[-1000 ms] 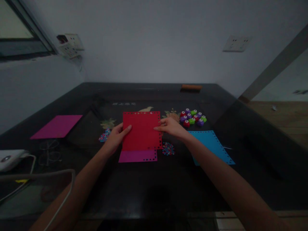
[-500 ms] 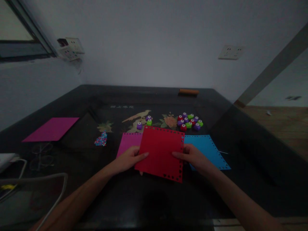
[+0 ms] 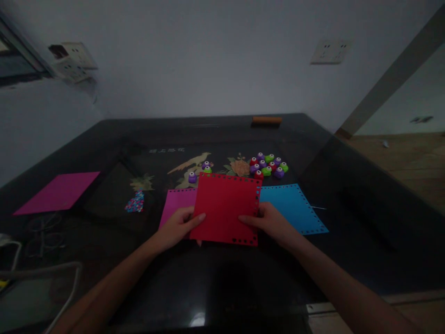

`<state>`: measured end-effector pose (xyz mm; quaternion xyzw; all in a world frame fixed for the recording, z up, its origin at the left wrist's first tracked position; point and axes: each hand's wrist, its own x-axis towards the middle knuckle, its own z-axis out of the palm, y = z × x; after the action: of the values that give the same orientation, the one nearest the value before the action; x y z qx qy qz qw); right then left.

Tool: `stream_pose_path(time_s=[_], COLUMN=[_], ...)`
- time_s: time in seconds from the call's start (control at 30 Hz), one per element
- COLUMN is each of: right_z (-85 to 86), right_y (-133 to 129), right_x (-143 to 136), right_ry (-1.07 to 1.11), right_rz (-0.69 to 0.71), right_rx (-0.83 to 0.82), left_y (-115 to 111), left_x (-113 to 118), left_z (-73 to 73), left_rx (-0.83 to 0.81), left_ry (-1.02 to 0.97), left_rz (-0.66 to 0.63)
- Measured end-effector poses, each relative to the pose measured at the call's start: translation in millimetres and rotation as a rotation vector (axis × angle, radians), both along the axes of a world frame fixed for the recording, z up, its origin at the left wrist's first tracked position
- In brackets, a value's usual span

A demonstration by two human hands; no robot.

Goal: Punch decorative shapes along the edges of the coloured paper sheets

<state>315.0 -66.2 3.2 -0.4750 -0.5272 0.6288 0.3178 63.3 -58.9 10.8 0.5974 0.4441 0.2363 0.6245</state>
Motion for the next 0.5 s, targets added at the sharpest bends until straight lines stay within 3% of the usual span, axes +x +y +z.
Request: stream_pose_path(time_s=[0.2,0.4,0.5], right_z=[-3.4,-0.4,-0.7], right_y=[3,3,5], right_x=[0,1,3], right_ry=[0.043,0.065,0.040], right_rz=[-0.044,-0.078,-0.094], right_rx=[0.024,0.035,0.043], left_y=[1,9,12], left_x=[-1,-8,-8], left_z=[0.4,-10.4,-12.2], left_rx=[0.092,0.391,0.429], left_ry=[0.026,0.127,0.115], left_rz=[0.014,0.204,0.275])
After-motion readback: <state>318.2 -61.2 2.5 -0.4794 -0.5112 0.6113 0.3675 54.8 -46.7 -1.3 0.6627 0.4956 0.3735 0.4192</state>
